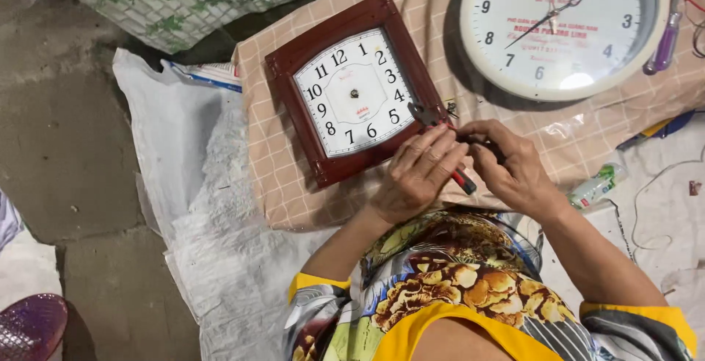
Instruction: Repairing and testing wall clocks using a multimeter, pliers, and a screwdriver
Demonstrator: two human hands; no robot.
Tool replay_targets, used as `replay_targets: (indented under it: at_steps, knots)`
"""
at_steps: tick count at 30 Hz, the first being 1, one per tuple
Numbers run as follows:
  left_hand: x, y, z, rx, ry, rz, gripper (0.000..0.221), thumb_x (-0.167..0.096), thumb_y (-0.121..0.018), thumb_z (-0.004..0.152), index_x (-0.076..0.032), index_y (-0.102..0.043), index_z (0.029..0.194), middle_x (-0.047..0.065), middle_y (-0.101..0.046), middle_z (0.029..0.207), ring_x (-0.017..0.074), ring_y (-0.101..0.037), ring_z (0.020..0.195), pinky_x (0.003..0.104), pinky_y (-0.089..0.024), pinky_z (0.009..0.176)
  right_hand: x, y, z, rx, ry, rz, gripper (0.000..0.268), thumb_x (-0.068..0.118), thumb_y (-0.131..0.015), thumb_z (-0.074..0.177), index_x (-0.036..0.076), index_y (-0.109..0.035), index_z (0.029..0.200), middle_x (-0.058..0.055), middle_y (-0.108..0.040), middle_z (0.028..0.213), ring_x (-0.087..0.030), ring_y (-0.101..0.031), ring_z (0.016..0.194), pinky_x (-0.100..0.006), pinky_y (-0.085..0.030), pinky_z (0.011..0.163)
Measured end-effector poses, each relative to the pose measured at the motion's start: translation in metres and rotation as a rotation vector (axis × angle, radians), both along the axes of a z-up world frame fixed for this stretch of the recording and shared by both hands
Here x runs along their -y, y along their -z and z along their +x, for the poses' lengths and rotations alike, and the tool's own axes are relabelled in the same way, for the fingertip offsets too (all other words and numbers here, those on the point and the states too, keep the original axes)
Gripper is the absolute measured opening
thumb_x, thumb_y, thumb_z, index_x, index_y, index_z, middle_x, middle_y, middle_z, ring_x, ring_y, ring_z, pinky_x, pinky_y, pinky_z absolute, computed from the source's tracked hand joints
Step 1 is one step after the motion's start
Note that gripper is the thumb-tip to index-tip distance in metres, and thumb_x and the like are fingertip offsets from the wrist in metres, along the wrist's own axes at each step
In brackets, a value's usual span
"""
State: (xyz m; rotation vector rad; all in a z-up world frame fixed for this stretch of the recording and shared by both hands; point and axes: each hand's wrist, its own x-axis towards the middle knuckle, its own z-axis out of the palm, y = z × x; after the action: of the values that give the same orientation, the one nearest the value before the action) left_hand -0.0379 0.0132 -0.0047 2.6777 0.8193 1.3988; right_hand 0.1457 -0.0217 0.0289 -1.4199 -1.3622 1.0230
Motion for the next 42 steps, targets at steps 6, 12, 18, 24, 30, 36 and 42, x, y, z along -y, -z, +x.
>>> replay_targets:
  at_steps: [6, 12, 18, 24, 30, 36, 42]
  knots:
    - [-0.059, -0.004, -0.075, 0.308, 0.034, -0.622, 0.031, -0.023, -0.061, 0.106, -0.011, -0.064, 0.135, 0.017, -0.072, 0.118, 0.035, -0.072, 0.103, 0.046, -0.06, 0.092, -0.062, -0.024, -0.045, -0.208, -0.31, -0.084, 0.03, 0.011, -0.072, 0.093, 0.001, -0.065, 0.121, -0.018, -0.066, 0.09, -0.021, -0.065, 0.077, -0.04, -0.06, 0.071]
    - [-0.111, -0.021, -0.114, 0.35, 0.006, -0.706, 0.03, -0.023, -0.054, 0.111, -0.001, -0.061, 0.13, 0.028, -0.07, 0.108, 0.0407, -0.07, 0.097, 0.053, -0.058, 0.087, -0.128, -0.002, -0.084, 0.213, -0.366, 0.279, 0.018, 0.006, -0.066, 0.101, -0.001, -0.07, 0.118, -0.028, -0.069, 0.096, -0.048, -0.07, 0.086, -0.051, -0.054, 0.071]
    - [-0.138, 0.022, -0.123, 0.351, -0.066, -0.746, 0.027, -0.025, -0.056, 0.109, -0.006, -0.064, 0.125, 0.019, -0.072, 0.1, 0.0256, -0.067, 0.089, 0.046, -0.057, 0.08, -0.16, 0.023, -0.109, 0.372, -0.387, 0.266, 0.012, 0.006, -0.066, 0.099, 0.0, -0.071, 0.108, -0.024, -0.07, 0.09, -0.047, -0.072, 0.08, -0.048, -0.057, 0.062]
    - [-0.149, 0.023, -0.131, 0.217, -0.029, -0.814, 0.035, -0.031, -0.042, 0.11, -0.002, -0.061, 0.115, 0.013, -0.065, 0.131, 0.0243, -0.073, 0.105, 0.033, -0.06, 0.094, -0.166, 0.016, -0.111, 0.457, -0.481, 0.266, 0.025, 0.017, -0.054, 0.109, -0.005, -0.065, 0.112, -0.018, -0.073, 0.099, -0.036, -0.068, 0.092, -0.05, -0.054, 0.072]
    - [-0.155, 0.018, -0.132, 0.177, -0.021, -0.813, 0.035, -0.032, -0.045, 0.11, -0.007, -0.056, 0.132, 0.003, -0.069, 0.114, 0.0139, -0.064, 0.081, 0.029, -0.055, 0.072, -0.164, 0.013, -0.113, 0.495, -0.459, 0.23, 0.021, 0.013, -0.054, 0.107, -0.003, -0.066, 0.112, -0.019, -0.07, 0.099, -0.037, -0.068, 0.071, -0.049, -0.054, 0.064]
    - [-0.166, 0.037, -0.132, 0.153, 0.027, -0.868, 0.027, -0.021, -0.043, 0.11, 0.001, -0.056, 0.101, 0.025, -0.05, 0.149, 0.0066, -0.054, 0.053, 0.016, -0.054, 0.044, -0.161, 0.013, -0.115, 0.49, -0.475, 0.308, 0.02, 0.012, -0.058, 0.108, -0.007, -0.064, 0.105, -0.019, -0.069, 0.089, -0.035, -0.065, 0.063, -0.046, -0.052, 0.056]
    - [-0.17, 0.038, -0.141, 0.168, -0.006, -0.768, 0.028, -0.016, -0.052, 0.109, -0.002, -0.045, 0.086, 0.016, -0.062, 0.14, 0.0115, -0.051, 0.067, 0.026, -0.052, 0.06, -0.162, 0.017, -0.117, 0.502, -0.449, 0.281, 0.022, 0.015, -0.059, 0.108, -0.005, -0.067, 0.106, -0.019, -0.072, 0.094, -0.036, -0.068, 0.069, -0.045, -0.053, 0.059]
